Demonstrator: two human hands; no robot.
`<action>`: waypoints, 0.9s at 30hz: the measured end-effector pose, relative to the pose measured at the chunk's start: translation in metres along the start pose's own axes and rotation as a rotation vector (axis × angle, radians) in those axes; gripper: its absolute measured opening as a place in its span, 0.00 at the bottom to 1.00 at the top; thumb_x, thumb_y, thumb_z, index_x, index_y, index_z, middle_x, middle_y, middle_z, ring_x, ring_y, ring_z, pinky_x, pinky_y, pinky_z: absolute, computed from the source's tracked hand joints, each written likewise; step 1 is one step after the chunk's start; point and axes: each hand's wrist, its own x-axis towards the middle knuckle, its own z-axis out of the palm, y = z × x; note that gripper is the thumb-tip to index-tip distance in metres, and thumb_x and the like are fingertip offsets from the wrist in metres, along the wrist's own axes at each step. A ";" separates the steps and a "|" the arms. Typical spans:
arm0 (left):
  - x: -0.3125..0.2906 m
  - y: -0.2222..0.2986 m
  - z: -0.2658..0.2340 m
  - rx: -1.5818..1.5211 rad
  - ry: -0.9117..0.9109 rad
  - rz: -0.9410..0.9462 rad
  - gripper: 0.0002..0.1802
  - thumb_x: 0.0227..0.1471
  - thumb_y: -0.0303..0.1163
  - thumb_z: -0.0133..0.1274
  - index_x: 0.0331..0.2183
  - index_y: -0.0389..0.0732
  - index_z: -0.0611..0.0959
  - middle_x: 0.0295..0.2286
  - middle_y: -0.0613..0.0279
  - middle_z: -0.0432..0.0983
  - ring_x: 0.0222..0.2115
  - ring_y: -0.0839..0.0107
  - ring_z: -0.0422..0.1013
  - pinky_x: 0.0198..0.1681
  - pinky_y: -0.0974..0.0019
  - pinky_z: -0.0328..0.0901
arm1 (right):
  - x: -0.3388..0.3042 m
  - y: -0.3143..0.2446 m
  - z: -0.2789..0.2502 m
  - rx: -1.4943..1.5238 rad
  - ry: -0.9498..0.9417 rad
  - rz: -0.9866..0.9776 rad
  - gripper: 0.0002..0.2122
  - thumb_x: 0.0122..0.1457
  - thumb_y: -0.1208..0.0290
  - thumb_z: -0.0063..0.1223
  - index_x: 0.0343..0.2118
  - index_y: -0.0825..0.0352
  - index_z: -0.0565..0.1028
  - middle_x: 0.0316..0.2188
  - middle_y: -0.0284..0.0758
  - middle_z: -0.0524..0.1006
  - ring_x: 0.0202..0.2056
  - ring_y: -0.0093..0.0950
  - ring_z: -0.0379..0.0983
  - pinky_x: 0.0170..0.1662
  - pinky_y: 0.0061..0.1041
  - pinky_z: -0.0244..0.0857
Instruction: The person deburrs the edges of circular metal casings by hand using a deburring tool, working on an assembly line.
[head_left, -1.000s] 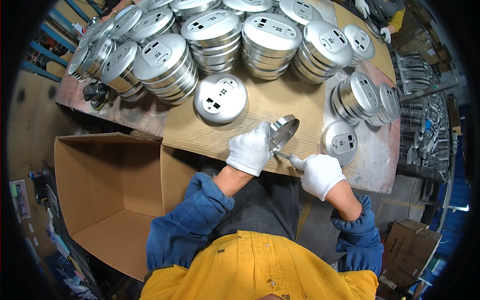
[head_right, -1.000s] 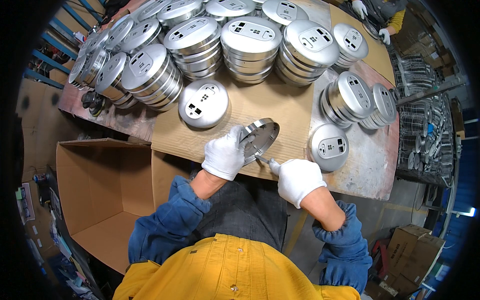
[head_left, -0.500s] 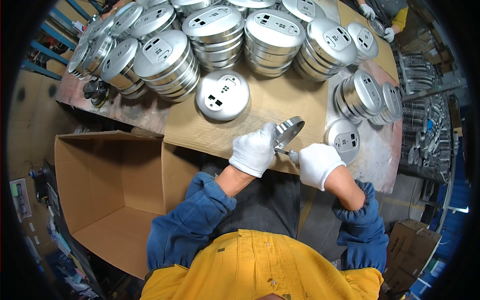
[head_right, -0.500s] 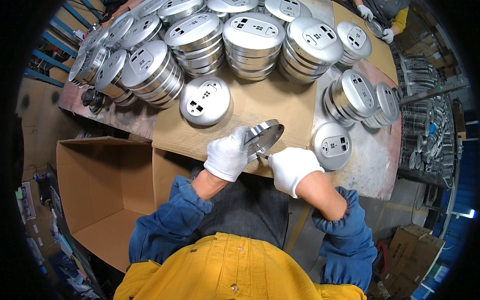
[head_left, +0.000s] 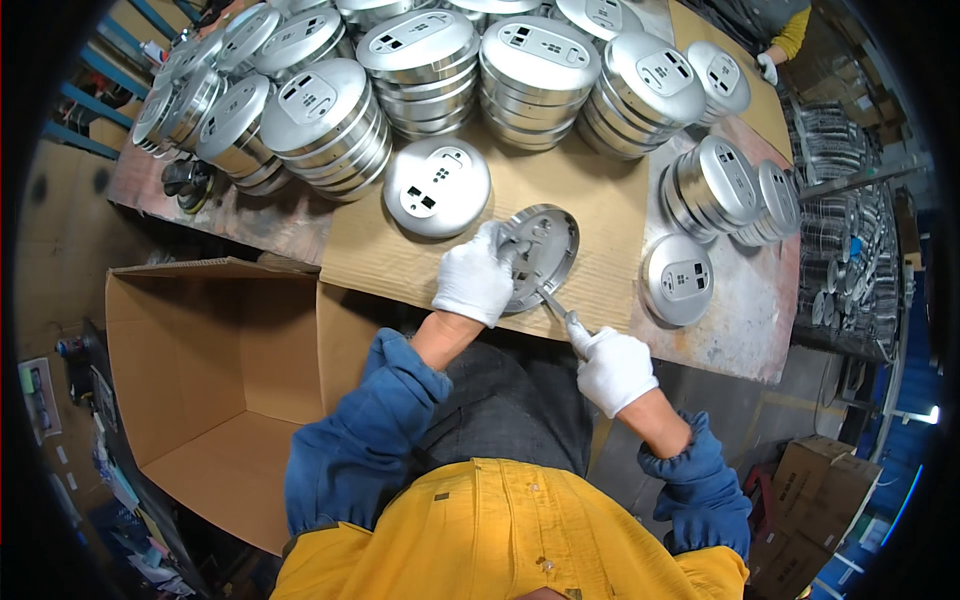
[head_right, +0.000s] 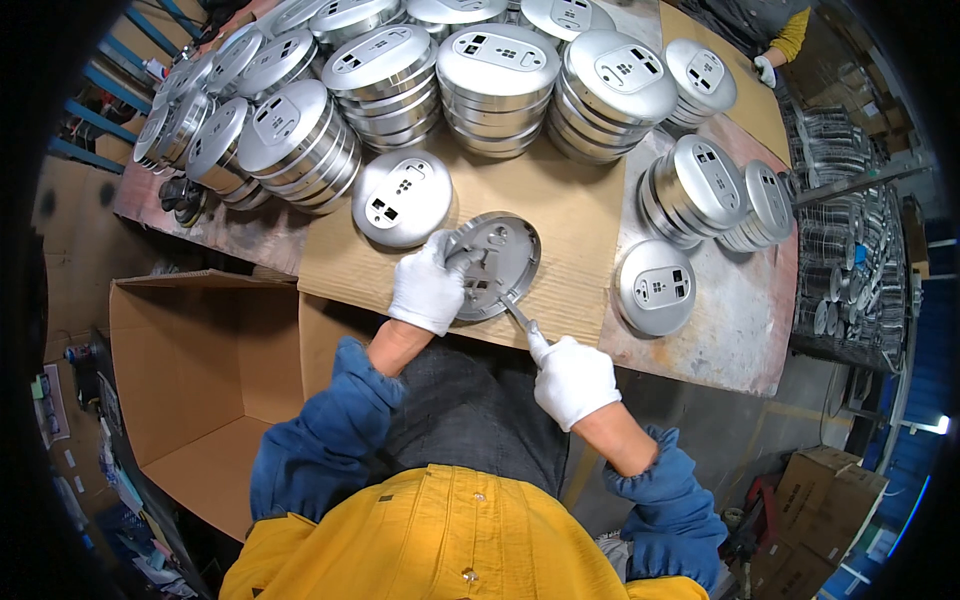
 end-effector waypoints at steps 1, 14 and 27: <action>0.002 -0.003 0.000 -0.002 0.023 0.001 0.14 0.48 0.33 0.53 0.37 0.38 0.75 0.24 0.47 0.76 0.26 0.47 0.73 0.30 0.50 0.68 | -0.002 -0.001 0.008 0.000 0.005 -0.002 0.25 0.49 0.73 0.45 0.54 0.61 0.68 0.25 0.42 0.74 0.22 0.39 0.74 0.24 0.37 0.67; -0.016 -0.011 0.007 -0.446 0.071 -0.428 0.21 0.45 0.32 0.62 0.40 0.30 0.78 0.32 0.49 0.79 0.32 0.63 0.75 0.37 0.65 0.68 | 0.012 -0.016 0.050 1.510 0.680 0.467 0.32 0.53 0.79 0.57 0.61 0.70 0.56 0.20 0.23 0.66 0.15 0.12 0.56 0.18 0.16 0.57; -0.001 0.001 -0.022 -0.784 -0.373 -0.451 0.20 0.50 0.36 0.59 0.41 0.31 0.79 0.32 0.61 0.78 0.31 0.77 0.71 0.35 0.73 0.67 | 0.061 0.020 0.024 1.572 0.623 0.251 0.24 0.53 0.79 0.56 0.55 0.68 0.67 0.23 0.27 0.71 0.18 0.13 0.64 0.20 0.15 0.60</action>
